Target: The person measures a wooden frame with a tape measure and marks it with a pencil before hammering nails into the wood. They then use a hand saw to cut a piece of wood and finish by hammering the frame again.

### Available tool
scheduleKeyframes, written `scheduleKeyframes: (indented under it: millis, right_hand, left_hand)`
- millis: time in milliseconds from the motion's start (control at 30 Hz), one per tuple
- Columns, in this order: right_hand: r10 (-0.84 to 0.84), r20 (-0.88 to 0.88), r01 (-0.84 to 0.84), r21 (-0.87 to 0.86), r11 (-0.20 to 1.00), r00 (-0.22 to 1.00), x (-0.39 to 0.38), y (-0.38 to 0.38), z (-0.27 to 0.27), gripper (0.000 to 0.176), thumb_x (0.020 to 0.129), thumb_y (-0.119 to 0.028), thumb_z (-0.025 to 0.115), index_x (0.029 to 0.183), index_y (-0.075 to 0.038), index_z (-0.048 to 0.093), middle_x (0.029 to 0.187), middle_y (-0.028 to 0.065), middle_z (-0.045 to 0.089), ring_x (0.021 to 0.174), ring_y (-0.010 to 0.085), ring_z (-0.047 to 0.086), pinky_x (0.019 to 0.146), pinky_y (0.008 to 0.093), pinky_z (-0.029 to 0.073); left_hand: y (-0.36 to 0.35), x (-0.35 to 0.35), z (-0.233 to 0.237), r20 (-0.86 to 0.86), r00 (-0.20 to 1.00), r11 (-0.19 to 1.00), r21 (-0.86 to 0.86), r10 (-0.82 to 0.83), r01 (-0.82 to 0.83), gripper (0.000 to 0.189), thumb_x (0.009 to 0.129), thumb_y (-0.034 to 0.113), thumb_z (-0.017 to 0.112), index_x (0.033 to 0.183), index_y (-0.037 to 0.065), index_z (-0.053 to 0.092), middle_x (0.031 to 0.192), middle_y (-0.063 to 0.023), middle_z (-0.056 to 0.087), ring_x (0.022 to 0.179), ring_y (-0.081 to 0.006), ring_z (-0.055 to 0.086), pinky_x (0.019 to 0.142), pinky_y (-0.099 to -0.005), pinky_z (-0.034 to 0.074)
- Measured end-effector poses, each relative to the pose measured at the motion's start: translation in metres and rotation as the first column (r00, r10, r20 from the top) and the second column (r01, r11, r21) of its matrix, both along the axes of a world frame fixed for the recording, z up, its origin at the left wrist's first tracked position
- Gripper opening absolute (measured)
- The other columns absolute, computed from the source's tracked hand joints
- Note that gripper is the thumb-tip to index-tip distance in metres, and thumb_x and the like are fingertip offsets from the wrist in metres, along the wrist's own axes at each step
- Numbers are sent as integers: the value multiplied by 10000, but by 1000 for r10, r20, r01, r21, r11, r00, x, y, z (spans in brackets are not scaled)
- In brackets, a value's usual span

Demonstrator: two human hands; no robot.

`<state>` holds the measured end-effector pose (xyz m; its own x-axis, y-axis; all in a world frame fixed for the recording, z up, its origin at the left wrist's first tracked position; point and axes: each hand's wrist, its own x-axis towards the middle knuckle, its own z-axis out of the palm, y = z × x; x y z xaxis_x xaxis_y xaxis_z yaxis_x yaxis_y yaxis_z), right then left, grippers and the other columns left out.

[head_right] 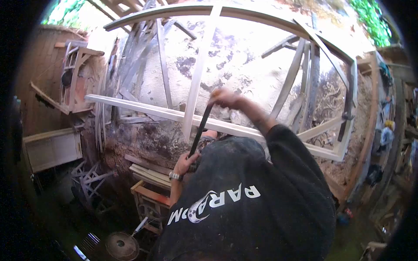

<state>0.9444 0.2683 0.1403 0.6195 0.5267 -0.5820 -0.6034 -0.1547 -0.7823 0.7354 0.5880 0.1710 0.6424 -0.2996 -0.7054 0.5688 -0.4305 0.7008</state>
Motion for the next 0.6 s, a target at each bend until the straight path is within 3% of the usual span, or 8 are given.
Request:
scheduleKeyframes:
  millis: [100,167,200,267,333,400,467,600]
  right_hand:
    - [-406,16,401,133,907,914,101,-102,-40,118,857,-225,735,897,-136,668,718,-77,528,562,22,419,484,217,364]
    - [-659,-11,630,307,713,752,120,-136,8,170,890,-143,738,1020,-110,634,774,-77,547,596,13,427,478,178,351]
    - [-523,-30,458,527,716,852,136,-163,-16,244,927,-158,706,1135,-71,613,817,-73,561,619,14,441,471,152,332]
    - [-574,1,525,405,749,819,126,-148,12,292,929,-165,706,1180,-50,608,854,-65,566,631,17,444,473,147,341]
    - [-545,-63,523,393,756,836,118,-136,-10,359,966,-282,659,1251,-69,608,911,-37,576,689,22,461,501,147,358]
    - [-598,-104,593,345,728,795,86,-99,-13,394,975,-379,627,1238,-85,637,952,-35,579,690,30,450,533,182,368]
    - [-535,-72,525,338,781,842,48,-56,-25,380,967,-417,627,1161,-94,671,984,-36,574,688,43,439,553,214,360]
    - [-522,-100,530,97,842,847,-27,38,-52,351,983,-420,590,1022,-87,694,855,-15,627,585,70,424,498,245,341]
  left_hand:
    - [19,-41,7,-83,996,994,109,12,-3,384,966,378,624,944,2,697,796,14,655,745,-75,569,703,-270,465]
    - [28,-61,6,-220,975,988,157,34,1,394,981,376,607,930,-5,689,802,7,658,758,-74,567,704,-276,463]
    - [31,-66,3,-284,958,984,179,44,8,399,988,375,599,923,-9,686,805,3,659,764,-74,566,705,-279,463]
    - [33,-76,-12,-212,977,997,74,28,-13,454,1000,411,571,920,-23,679,789,-3,655,763,-91,564,711,-285,463]
    - [26,-76,-17,-170,985,1000,-7,-6,5,515,1010,448,538,912,-41,667,766,-19,649,757,-110,560,715,-295,462]
    - [19,-62,-22,-138,989,998,-53,-50,44,583,1018,488,502,900,-64,650,738,-44,640,747,-133,553,717,-309,460]
    - [9,-40,-22,-132,983,991,4,-129,130,626,1023,508,469,899,-82,641,738,-71,641,740,-148,550,716,-318,458]
    - [12,-27,-60,-190,971,986,60,-144,158,653,1023,520,459,908,-99,635,753,-119,646,748,-153,557,717,-326,457]
